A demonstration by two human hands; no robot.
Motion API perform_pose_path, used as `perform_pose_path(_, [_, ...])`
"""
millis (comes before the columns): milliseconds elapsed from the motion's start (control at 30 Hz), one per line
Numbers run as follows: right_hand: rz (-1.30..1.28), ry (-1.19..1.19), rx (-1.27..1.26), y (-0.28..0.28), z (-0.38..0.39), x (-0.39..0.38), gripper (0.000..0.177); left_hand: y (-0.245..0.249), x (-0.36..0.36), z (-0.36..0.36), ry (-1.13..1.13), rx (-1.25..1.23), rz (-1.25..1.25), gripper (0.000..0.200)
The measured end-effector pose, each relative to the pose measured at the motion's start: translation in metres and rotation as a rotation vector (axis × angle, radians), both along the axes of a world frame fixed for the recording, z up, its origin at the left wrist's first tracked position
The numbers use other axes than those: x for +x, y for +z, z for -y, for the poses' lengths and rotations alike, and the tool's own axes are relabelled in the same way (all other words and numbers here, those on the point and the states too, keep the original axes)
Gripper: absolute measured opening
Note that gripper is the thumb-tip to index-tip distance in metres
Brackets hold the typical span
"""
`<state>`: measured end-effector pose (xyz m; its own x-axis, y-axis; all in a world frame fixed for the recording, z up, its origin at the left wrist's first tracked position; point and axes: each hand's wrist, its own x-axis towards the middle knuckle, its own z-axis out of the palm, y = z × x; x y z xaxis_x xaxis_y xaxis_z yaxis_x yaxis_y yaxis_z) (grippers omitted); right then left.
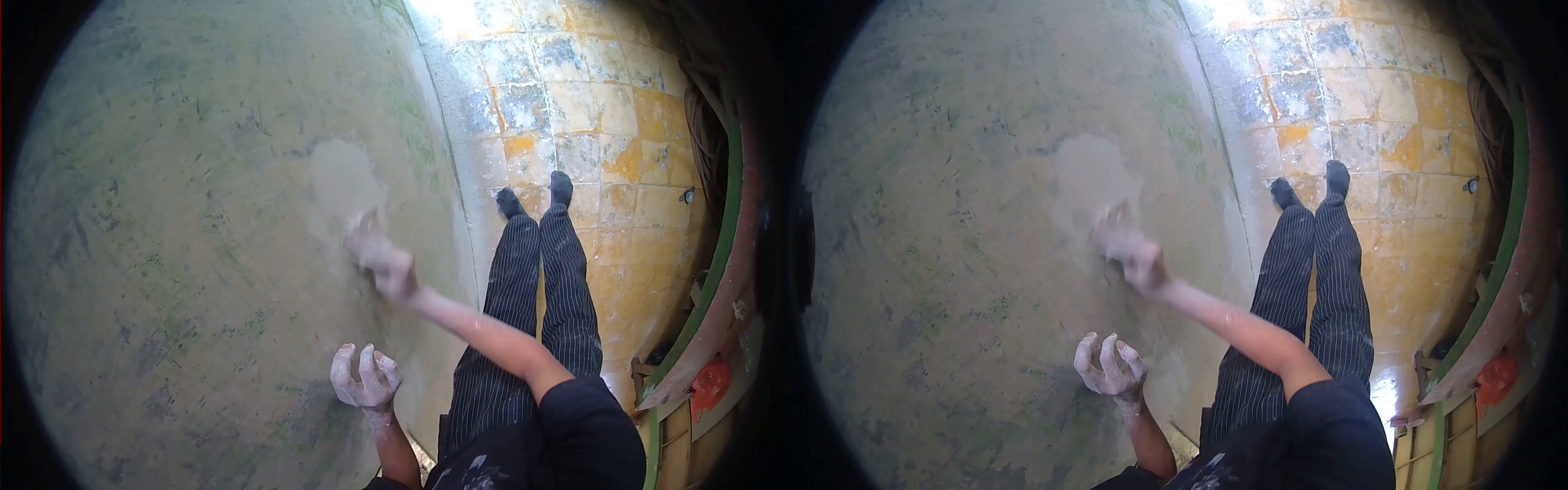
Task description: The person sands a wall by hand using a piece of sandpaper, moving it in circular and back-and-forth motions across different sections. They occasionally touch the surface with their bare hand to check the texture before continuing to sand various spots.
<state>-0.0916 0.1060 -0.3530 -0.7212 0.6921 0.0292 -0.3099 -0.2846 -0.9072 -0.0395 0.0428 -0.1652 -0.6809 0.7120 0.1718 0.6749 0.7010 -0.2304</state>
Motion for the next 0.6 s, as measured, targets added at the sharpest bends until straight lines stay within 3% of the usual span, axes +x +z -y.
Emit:
perform_pose_path(67, [0.201, -0.093, -0.137, -0.026, -0.029, -0.04, 0.041, 0.001, 0.0, 0.001, 0.005, 0.0, 0.004, 0.011])
perform_pose_path(167, [0.255, -0.235, -0.145, -0.023, -0.055, -0.072, 0.04, -0.002, 0.0, -0.001, 0.0, 0.033, 0.001, 0.011])
perform_pose_path(233, [-0.025, -0.098, 0.0, -0.008, -0.043, -0.063, 0.044, -0.002, 0.0, 0.001, 0.002, 0.039, 0.007, 0.011])
perform_pose_path(300, [-0.115, -0.027, 0.198, 0.057, -0.053, -0.041, 0.048, -0.002, 0.001, 0.0, 0.02, 0.03, -0.006, 0.011])
perform_pose_path(433, [-0.293, 0.014, 0.346, 0.038, -0.043, -0.041, 0.049, 0.0, -0.001, -0.001, 0.0, 0.025, -0.011, 0.011])
perform_pose_path(500, [-0.137, 0.016, 0.154, -0.022, -0.045, -0.055, 0.049, -0.002, 0.0, 0.0, -0.01, 0.04, -0.01, 0.011])
perform_pose_path(567, [0.161, -0.089, 0.169, -0.042, -0.063, -0.065, 0.051, -0.001, 0.002, -0.001, 0.004, 0.035, -0.011, 0.011])
perform_pose_path(600, [0.166, -0.095, 0.17, -0.039, -0.067, -0.065, 0.051, -0.002, 0.001, -0.001, 0.013, 0.034, -0.012, 0.01])
